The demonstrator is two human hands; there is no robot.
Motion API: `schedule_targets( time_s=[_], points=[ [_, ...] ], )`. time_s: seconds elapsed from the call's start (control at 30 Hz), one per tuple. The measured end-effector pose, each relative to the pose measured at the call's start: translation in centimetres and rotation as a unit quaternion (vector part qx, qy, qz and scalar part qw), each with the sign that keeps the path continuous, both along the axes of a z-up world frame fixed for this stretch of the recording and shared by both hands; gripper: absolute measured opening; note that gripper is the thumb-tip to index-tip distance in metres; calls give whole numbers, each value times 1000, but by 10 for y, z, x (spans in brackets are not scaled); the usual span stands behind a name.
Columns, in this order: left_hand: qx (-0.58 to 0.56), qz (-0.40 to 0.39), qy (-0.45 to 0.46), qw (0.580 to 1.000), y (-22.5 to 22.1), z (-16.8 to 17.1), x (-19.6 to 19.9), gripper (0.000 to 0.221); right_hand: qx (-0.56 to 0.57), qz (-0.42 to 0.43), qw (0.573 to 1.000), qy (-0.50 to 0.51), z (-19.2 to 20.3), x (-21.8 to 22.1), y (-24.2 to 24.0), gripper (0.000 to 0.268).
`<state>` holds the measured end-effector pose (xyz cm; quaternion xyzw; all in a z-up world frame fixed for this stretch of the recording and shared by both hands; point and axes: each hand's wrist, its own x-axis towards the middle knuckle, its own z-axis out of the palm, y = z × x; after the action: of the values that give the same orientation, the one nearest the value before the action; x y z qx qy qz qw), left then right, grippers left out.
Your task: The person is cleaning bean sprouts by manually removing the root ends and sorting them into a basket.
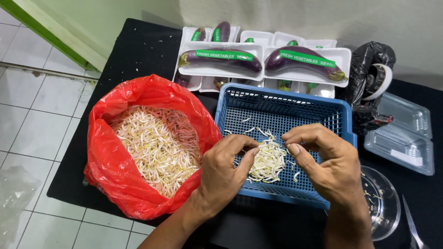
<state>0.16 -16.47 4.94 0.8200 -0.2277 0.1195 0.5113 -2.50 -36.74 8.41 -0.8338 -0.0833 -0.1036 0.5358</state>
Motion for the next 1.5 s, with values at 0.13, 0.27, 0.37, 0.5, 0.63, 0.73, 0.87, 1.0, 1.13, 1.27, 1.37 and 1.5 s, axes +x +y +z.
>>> schedule_targets(
  time_s=[0.13,0.27,0.37,0.5,0.63,0.73,0.87,1.0,1.13,1.27,1.37,1.5],
  points=[
    [101,42,-96,989,-13,-12,0,17,-104,-9,994,-33,13,-1,-1,6],
    [46,29,-61,997,-18,-2,-2,9,-145,5,986,-79,13,1,3,10],
    [29,33,-54,998,-19,1,-3,6,-165,16,983,-83,8,2,5,13],
    [19,36,-66,997,-18,-1,-4,5,-172,17,983,-69,6,2,6,13],
    [-12,19,-99,995,-18,1,-5,12,-172,21,982,-77,7,4,10,21],
    [-28,10,-97,995,-15,3,-7,16,-158,32,983,-84,7,3,11,12],
    [0,-5,-74,997,-12,4,-6,15,-207,37,973,-94,7,-2,13,8],
    [-7,-47,-35,998,-7,10,-1,12,-214,58,969,-106,4,-5,8,7],
    [-191,-131,171,958,-4,11,0,7,50,87,994,35,-1,-1,-5,11],
    [-106,-148,158,971,-14,-12,3,18,-7,35,995,93,17,-19,-20,12],
    [81,-87,-24,993,-9,-11,-4,35,-203,-121,957,170,32,-51,-33,17],
    [169,-27,-57,984,43,6,-6,24,-177,-290,935,98,-88,-133,-137,18]
  ],
)
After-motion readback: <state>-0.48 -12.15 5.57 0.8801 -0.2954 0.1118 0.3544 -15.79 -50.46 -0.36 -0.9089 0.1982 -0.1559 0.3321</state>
